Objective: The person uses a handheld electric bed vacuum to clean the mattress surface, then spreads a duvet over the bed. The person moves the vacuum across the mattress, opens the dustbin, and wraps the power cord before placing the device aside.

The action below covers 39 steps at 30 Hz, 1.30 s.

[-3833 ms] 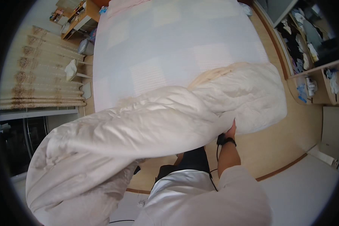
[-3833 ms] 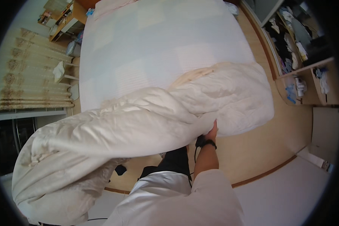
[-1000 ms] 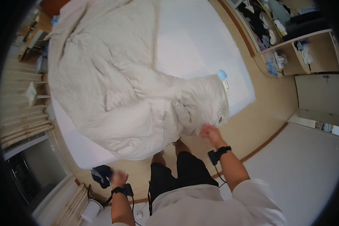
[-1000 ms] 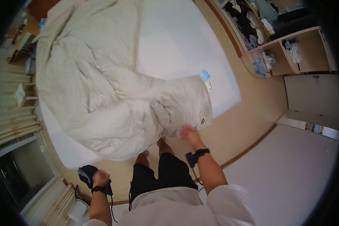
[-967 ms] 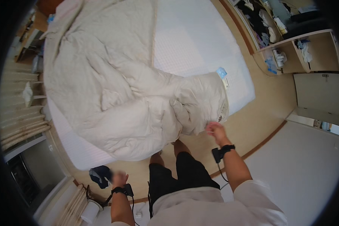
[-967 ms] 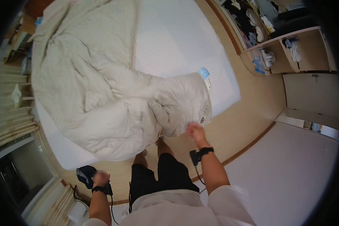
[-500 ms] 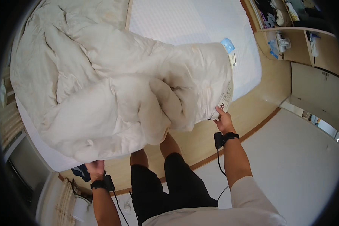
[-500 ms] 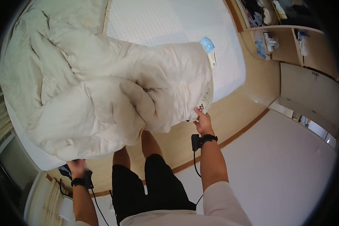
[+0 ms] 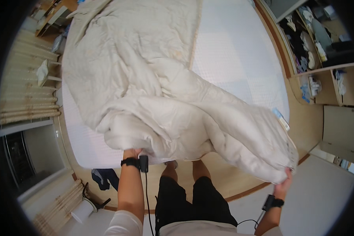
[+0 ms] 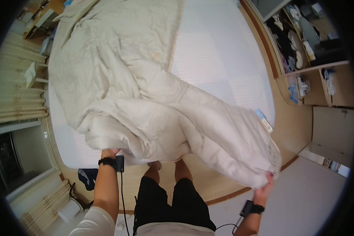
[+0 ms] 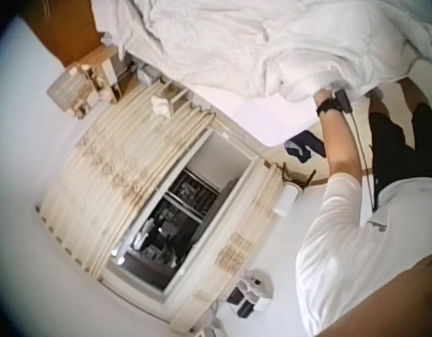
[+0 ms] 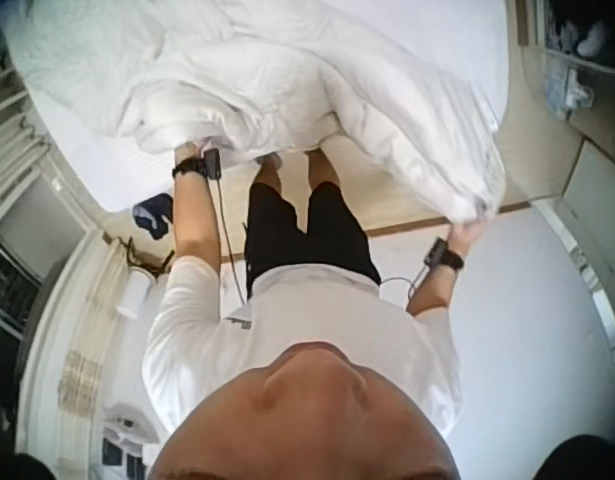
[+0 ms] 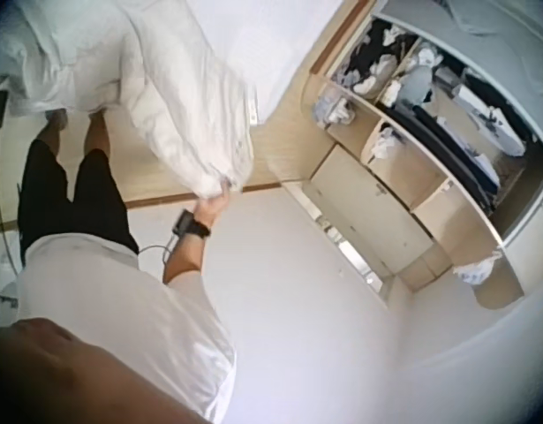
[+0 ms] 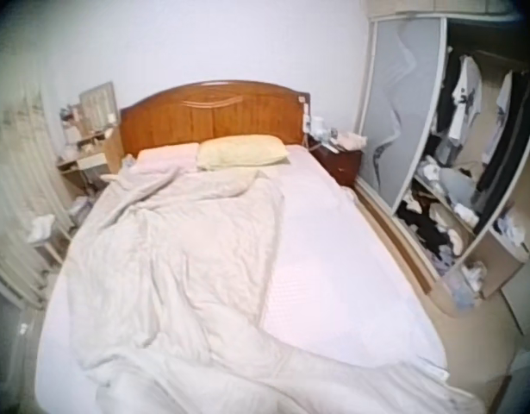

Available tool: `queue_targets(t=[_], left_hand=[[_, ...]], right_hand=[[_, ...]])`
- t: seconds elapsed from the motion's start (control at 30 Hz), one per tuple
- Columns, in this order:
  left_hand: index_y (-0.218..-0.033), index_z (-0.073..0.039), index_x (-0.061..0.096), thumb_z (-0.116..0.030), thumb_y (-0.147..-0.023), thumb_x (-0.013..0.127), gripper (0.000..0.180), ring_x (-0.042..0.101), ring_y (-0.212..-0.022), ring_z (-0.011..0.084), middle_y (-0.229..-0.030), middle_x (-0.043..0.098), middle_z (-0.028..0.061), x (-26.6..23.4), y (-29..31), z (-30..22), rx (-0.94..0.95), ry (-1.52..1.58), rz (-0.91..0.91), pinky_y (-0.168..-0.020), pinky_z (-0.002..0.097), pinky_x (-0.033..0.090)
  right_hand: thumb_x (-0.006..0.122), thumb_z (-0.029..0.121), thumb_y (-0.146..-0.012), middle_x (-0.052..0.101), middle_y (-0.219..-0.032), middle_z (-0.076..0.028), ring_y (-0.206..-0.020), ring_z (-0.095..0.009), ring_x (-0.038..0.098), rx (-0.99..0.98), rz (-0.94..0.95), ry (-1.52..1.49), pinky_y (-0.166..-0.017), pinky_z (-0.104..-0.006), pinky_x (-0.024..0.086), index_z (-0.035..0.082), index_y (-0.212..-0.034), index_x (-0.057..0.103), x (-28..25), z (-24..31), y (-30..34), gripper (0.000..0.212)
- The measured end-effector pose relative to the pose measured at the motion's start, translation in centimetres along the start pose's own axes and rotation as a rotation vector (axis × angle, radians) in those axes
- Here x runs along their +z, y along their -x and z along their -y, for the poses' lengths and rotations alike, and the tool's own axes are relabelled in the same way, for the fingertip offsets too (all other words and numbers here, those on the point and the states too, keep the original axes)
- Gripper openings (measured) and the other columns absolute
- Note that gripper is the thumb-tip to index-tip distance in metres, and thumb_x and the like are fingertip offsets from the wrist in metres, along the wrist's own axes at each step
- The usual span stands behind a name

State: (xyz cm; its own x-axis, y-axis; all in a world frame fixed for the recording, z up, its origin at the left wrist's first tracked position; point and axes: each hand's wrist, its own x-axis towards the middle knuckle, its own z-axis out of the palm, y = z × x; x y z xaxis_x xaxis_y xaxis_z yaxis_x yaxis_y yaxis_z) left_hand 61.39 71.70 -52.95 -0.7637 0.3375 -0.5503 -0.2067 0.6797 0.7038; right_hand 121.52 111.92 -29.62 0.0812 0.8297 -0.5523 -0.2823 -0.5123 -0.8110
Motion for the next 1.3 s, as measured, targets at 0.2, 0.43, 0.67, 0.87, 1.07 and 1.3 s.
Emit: queue_targets(t=[0.2,0.43,0.67,0.87,1.07,1.3], left_hand=[[-0.137,-0.004,0.064,-0.035,-0.097,0.063,0.050,0.058,-0.130,0.0382,-0.138,0.067,0.0176,-8.1,0.5,-4.9,0.023,0.129,-0.097,-0.114,0.0482,0.043],[-0.135,-0.002,0.064,-0.028,-0.094,0.067,0.049,0.061,-0.126,0.0358,-0.135,0.068,0.0180,-27.6,13.6,3.2,-0.063,0.111,-0.329,-0.111,0.0468,0.046],[-0.134,0.000,0.064,-0.021,-0.092,0.072,0.048,0.064,-0.123,0.0334,-0.132,0.069,0.0183,-36.8,35.5,15.6,-0.365,0.372,-0.674,-0.108,0.0454,0.049],[-0.133,0.002,0.064,-0.015,-0.089,0.075,0.048,0.066,-0.120,0.0313,-0.129,0.070,0.0186,-38.9,38.1,18.3,-0.214,0.563,-0.958,-0.106,0.0442,0.051],[-0.130,0.006,0.060,0.001,-0.083,0.076,0.049,0.070,-0.107,0.0288,-0.121,0.072,0.0175,-49.8,29.7,2.9,0.271,0.216,-1.156,-0.100,0.0438,0.056],[-0.126,-0.010,0.058,-0.003,-0.088,0.069,0.040,0.057,-0.099,0.0121,-0.118,0.058,0.0027,-30.1,34.8,-28.4,0.769,0.421,-0.025,-0.086,0.0313,0.051]], right_hand=[[0.058,0.018,-0.101,0.061,-0.145,-0.018,-0.134,-0.033,0.059,-0.208,0.163,0.072,-0.118,-0.0485,0.045,-0.004,-0.142,0.056,-6.9,18.6,7.8,0.047],[0.054,0.025,-0.103,0.061,-0.145,-0.020,-0.134,-0.034,0.059,-0.643,-0.073,0.197,-0.116,-0.0487,0.048,-0.005,-0.142,0.056,-6.7,29.9,16.1,0.049],[0.047,0.025,-0.106,0.057,-0.147,-0.022,-0.132,-0.035,0.059,-0.789,-0.304,0.065,-0.114,-0.0476,0.049,-0.004,-0.141,0.058,-7.1,43.3,25.4,0.047],[0.062,0.025,-0.102,0.060,-0.142,-0.020,-0.123,-0.032,0.063,-1.391,-0.773,1.552,-0.111,-0.0430,0.049,-0.006,-0.141,0.057,-14.4,48.3,19.7,0.050],[0.065,0.011,-0.098,0.061,-0.137,-0.016,-0.122,-0.026,0.062,-1.405,0.031,1.077,-0.109,-0.0393,0.049,-0.008,-0.142,0.054,-2.2,46.8,16.9,0.049],[0.073,0.009,-0.090,0.066,-0.121,-0.013,-0.097,-0.021,0.070,-0.598,0.759,0.662,-0.078,-0.0356,0.061,0.001,-0.140,0.057,30.5,19.8,34.3,0.053]])
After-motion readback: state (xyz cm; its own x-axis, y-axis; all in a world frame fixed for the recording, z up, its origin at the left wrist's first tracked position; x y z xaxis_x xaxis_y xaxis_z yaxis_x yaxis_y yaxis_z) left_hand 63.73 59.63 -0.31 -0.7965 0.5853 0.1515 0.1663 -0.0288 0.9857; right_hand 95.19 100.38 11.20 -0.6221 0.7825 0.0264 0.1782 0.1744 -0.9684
